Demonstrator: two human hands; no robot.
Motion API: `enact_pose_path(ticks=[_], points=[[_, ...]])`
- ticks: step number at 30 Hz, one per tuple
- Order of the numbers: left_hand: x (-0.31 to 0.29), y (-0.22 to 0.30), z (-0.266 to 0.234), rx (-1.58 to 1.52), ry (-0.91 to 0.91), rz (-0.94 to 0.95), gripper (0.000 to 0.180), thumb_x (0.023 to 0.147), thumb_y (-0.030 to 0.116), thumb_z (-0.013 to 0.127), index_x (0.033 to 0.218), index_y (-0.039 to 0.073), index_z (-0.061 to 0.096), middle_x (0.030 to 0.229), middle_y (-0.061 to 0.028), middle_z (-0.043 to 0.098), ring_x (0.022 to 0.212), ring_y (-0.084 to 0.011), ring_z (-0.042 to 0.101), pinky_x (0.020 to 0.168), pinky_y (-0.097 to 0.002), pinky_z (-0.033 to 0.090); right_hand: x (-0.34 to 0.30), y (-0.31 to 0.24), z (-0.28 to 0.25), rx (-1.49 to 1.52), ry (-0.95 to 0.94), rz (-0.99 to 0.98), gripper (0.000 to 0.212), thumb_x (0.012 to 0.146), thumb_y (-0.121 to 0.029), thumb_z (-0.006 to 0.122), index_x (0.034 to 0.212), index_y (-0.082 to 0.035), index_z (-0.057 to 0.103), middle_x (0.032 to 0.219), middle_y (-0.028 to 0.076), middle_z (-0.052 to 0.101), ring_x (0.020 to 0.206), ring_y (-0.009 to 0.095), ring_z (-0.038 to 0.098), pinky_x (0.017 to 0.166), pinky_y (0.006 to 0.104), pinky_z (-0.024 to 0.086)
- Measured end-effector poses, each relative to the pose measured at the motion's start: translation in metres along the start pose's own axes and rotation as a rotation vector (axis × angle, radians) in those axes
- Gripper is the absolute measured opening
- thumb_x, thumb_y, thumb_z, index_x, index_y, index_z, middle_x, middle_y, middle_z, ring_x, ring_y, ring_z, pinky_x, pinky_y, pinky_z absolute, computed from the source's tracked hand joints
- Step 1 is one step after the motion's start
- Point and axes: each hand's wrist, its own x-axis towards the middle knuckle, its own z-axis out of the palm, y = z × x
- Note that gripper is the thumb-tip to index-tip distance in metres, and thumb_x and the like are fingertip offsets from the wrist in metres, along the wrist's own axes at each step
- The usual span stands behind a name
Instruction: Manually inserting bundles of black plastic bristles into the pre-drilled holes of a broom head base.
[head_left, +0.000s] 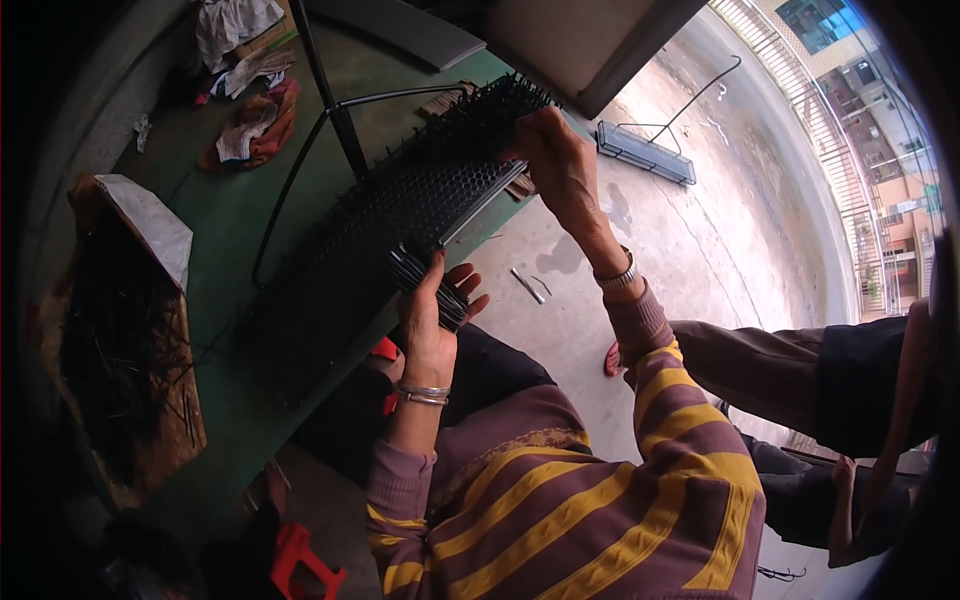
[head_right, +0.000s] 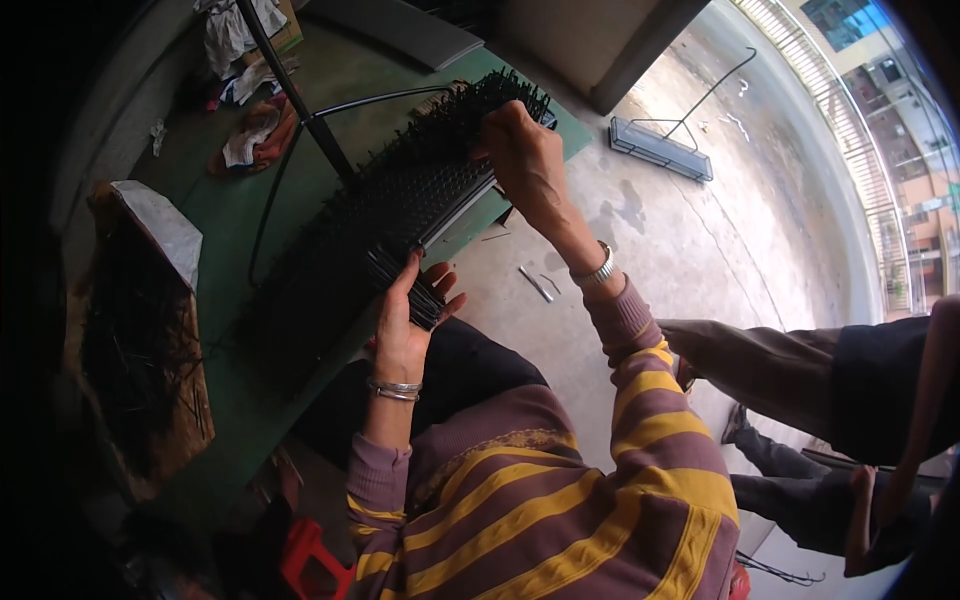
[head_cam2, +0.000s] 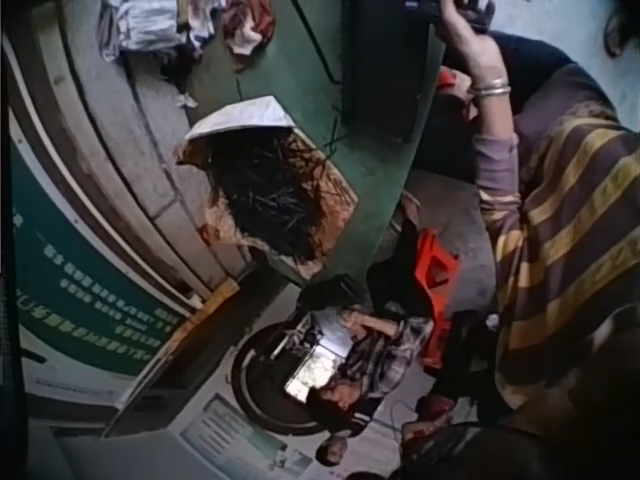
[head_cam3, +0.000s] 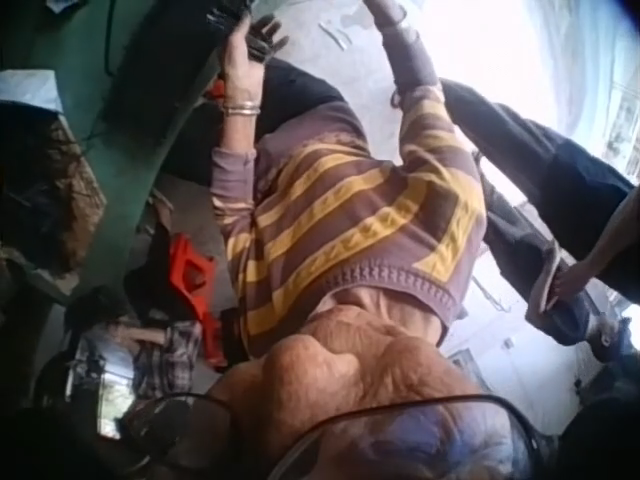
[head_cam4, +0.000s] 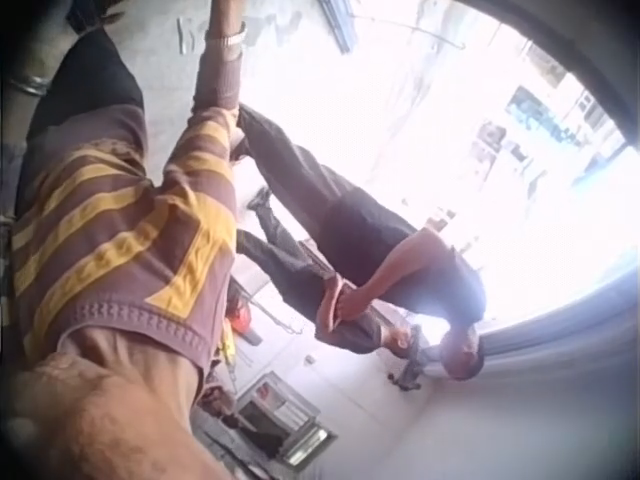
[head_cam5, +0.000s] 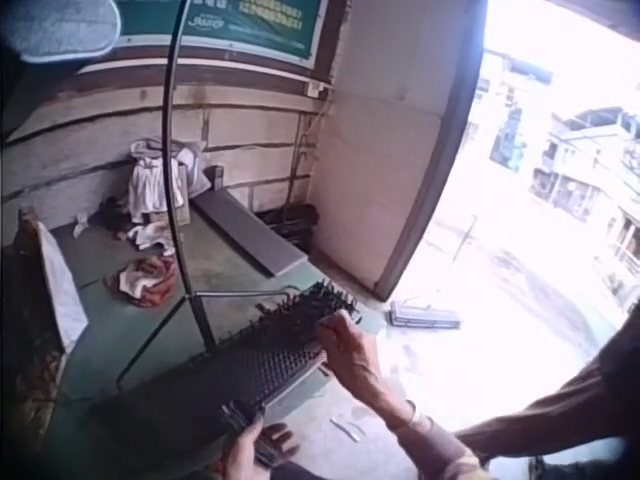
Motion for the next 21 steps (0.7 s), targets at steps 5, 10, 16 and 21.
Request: enact_pose_path(ticks=[5, 10, 16, 21], points=[[0.006, -0.011, -0.004, -0.058, 0.059, 0.020, 0.022, 0.092, 0.029, 0.065, 0.109, 0.015, 0.064, 0.093, -0.0039, 0.065, 0.083, -0.0156, 0.061, 0.076, -0.0386, 0.055, 0.010, 0.017, 0.016, -0.059, 0.020, -0.062, 0.005, 0.094, -0.006, 0.056, 0.096, -0.001, 0.057, 0.078, 0.008, 0.067, 0.074, 0.017, 0.071, 0.061, 0.0255, 0.051], [0.005, -0.007, -0.008, 0.016, 0.021, 0.047, 0.020, 0.092, 0.026, 0.065, 0.107, 0.012, 0.064, 0.092, -0.0042, 0.067, 0.080, -0.0137, 0.061, 0.071, -0.0357, 0.055, 0.016, 0.031, 0.019, -0.083, -0.007, -0.128, 0.006, 0.094, -0.007, 0.055, 0.096, -0.001, 0.057, 0.074, 0.009, 0.066, 0.073, 0.017, 0.071, 0.059, 0.0265, 0.051], [-0.002, -0.007, 0.003, 0.011, 0.031, 0.017, 0.019, 0.092, 0.026, 0.064, 0.103, 0.011, 0.065, 0.088, -0.0040, 0.068, 0.072, -0.0113, 0.060, 0.063, -0.0308, 0.053, 0.021, 0.022, 0.014, -0.131, -0.078, -0.101, 0.005, 0.093, -0.004, 0.054, 0.092, 0.000, 0.057, 0.074, 0.009, 0.064, 0.074, 0.016, 0.072, 0.060, 0.0258, 0.051], [-0.007, -0.007, 0.010, -0.028, 0.084, 0.038, 0.018, 0.092, 0.025, 0.065, 0.100, 0.008, 0.063, 0.085, -0.0057, 0.068, 0.065, -0.0086, 0.058, 0.053, -0.0262, 0.049, 0.026, 0.031, 0.016, -0.101, -0.158, -0.149, 0.005, 0.090, -0.002, 0.054, 0.092, -0.001, 0.059, 0.076, 0.008, 0.067, 0.075, 0.016, 0.071, 0.062, 0.0259, 0.051]])
